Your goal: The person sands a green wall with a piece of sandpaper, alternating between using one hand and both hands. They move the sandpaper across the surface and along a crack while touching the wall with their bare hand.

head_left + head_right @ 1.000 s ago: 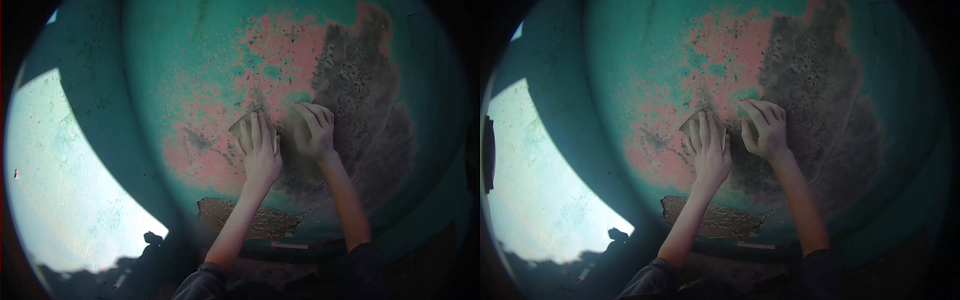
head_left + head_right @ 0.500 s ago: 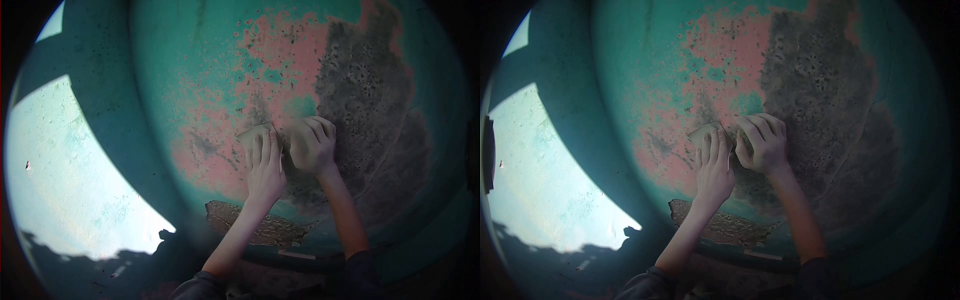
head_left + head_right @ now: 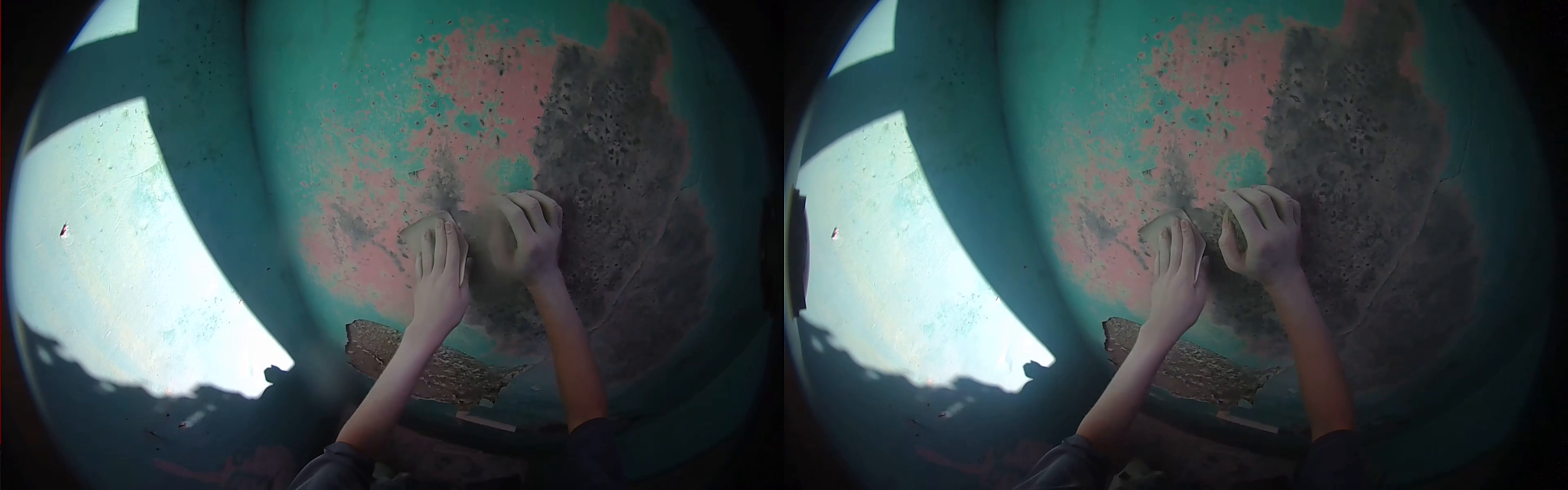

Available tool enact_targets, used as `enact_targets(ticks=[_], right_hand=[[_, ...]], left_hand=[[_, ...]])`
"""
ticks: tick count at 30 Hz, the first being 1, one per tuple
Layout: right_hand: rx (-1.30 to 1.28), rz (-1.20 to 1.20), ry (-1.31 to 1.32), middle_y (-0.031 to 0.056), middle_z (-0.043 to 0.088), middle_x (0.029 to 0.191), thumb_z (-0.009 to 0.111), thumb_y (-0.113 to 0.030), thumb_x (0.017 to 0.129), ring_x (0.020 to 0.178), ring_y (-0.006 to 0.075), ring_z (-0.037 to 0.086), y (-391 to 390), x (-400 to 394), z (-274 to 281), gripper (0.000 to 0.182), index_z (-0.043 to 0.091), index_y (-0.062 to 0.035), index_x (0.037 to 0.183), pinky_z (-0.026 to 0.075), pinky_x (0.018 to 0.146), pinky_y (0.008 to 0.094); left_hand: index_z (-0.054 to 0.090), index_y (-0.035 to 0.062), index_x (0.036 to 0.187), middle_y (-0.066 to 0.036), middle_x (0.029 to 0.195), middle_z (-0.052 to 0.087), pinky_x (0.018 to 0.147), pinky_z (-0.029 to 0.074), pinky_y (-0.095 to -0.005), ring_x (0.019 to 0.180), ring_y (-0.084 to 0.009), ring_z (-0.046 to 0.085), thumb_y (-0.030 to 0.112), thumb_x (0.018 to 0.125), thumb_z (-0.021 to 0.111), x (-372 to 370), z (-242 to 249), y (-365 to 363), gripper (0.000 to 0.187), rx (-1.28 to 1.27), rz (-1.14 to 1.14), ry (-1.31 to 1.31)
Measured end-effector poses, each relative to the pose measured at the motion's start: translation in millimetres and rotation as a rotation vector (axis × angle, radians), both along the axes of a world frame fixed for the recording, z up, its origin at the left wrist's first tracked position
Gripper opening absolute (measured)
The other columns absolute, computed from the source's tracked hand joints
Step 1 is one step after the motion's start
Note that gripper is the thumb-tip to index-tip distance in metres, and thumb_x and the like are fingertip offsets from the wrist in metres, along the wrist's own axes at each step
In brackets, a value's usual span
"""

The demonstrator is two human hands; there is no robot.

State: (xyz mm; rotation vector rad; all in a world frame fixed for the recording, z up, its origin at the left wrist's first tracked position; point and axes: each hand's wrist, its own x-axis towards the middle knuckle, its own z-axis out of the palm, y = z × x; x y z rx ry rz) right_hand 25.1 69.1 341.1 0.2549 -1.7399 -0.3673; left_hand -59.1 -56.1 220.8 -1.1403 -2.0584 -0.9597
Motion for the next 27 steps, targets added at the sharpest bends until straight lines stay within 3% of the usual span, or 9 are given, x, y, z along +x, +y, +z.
enact_targets(ticks=[2, 5, 8, 11, 14, 18, 21, 23, 27], right_hand=[[0.004, -0.024, -0.007, 0.0025, 0.066, 0.109, 0.069, -0.014, 0.077, 0.106, 0.0256, 0.059, 0.7, -0.1, -1.0, 0.036, 0.071, -0.0142, 0.113, 0.045, 0.093, 0.0397], [0.008, -0.038, -0.004, 0.0024, 0.066, 0.109, 0.069, -0.014, 0.076, 0.106, 0.0255, 0.059, 3.0, -2.5, -3.1, 0.036, 0.071, -0.0144, 0.113, 0.045, 0.094, 0.0397], [0.015, -0.046, 0.002, 0.0024, 0.066, 0.109, 0.069, -0.014, 0.076, 0.106, 0.0254, 0.059, 1.3, -2.3, -2.2, 0.036, 0.071, -0.0142, 0.112, 0.045, 0.094, 0.0396], [0.029, -0.057, -0.001, 0.0026, 0.066, 0.109, 0.068, -0.012, 0.076, 0.106, 0.0254, 0.059, 2.2, -3.1, -2.2, 0.035, 0.072, -0.0139, 0.111, 0.045, 0.094, 0.0391], [0.034, -0.062, -0.01, 0.003, 0.066, 0.109, 0.068, -0.012, 0.076, 0.106, 0.0257, 0.059, 2.0, -3.9, -2.5, 0.035, 0.072, -0.0134, 0.111, 0.044, 0.095, 0.0393], [0.037, -0.087, -0.016, 0.003, 0.066, 0.108, 0.068, -0.012, 0.078, 0.106, 0.0256, 0.059, 1.6, -5.3, -3.5, 0.034, 0.072, -0.0129, 0.112, 0.044, 0.095, 0.0395], [0.033, -0.123, -0.016, 0.0047, 0.066, 0.117, 0.068, -0.011, 0.08, 0.109, 0.0262, 0.057, -2.7, -8.0, -10.7, 0.035, 0.072, -0.0133, 0.114, 0.044, 0.097, 0.0392], [-0.019, -0.234, 0.043, 0.0097, 0.061, 0.134, 0.066, -0.017, 0.086, 0.125, 0.0333, 0.053, -5.1, -12.7, -24.2, 0.038, 0.071, -0.0163, 0.124, 0.04, 0.107, 0.0446], [0.071, -0.384, 0.018, 0.0108, 0.051, 0.151, 0.062, -0.026, 0.092, 0.141, 0.0432, 0.041, 0.8, -17.6, -52.0, 0.045, 0.066, -0.0209, 0.137, 0.032, 0.115, 0.0553]], left_hand=[[0.024, -0.002, 0.159, -0.029, 0.162, 0.027, 0.118, 0.026, -0.0588, 0.149, -0.0509, 0.025, 0.025, 0.106, 0.047, -30.0, 32.7, -6.1, 0.064, 0.29, 0.018, -0.057], [0.021, -0.0022, 0.159, -0.032, 0.162, 0.023, 0.119, 0.023, -0.0603, 0.149, -0.0531, 0.021, 0.027, 0.106, 0.047, -38.9, 21.6, -1.7, 0.066, 0.27, 0.054, -0.051], [0.02, -0.0037, 0.159, -0.028, 0.165, 0.02, 0.121, 0.021, -0.0587, 0.15, -0.052, 0.02, 0.026, 0.106, 0.047, 3.4, -52.7, 18.1, 0.067, 0.159, 0.013, -0.093], [0.017, -0.0051, 0.159, -0.029, 0.165, 0.017, 0.121, 0.02, -0.059, 0.151, -0.0531, 0.016, 0.028, 0.107, 0.045, -7.8, -60.9, 11.2, 0.068, 0.101, 0.008, -0.154], [0.015, -0.0053, 0.16, -0.03, 0.165, 0.017, 0.121, 0.018, -0.0611, 0.151, -0.0531, 0.014, 0.03, 0.107, 0.042, -57.7, -7.7, -14.4, 0.069, 0.325, 0.009, -0.205], [0.015, -0.0033, 0.16, -0.03, 0.165, 0.017, 0.121, 0.014, -0.0623, 0.152, -0.053, 0.011, 0.032, 0.108, 0.041, -74.8, -20.7, -13.6, 0.069, 0.407, 0.021, -0.203], [0.016, -0.0015, 0.161, -0.029, 0.166, 0.015, 0.121, 0.012, -0.0621, 0.152, -0.0527, 0.011, 0.033, 0.108, 0.041, -19.9, -86.8, 3.5, 0.068, 0.235, 0.004, -0.295], [0.015, -0.0005, 0.161, -0.027, 0.167, 0.013, 0.122, 0.012, -0.0616, 0.152, -0.0525, 0.01, 0.032, 0.108, 0.039, -8.3, -105.3, -2.1, 0.066, 0.086, -0.112, -0.366], [0.013, -0.0007, 0.162, -0.026, 0.167, 0.012, 0.122, 0.011, -0.0613, 0.153, -0.0522, 0.008, 0.033, 0.109, 0.038, -73.3, -64.5, -28.2, 0.068, 0.383, -0.068, -0.329]])
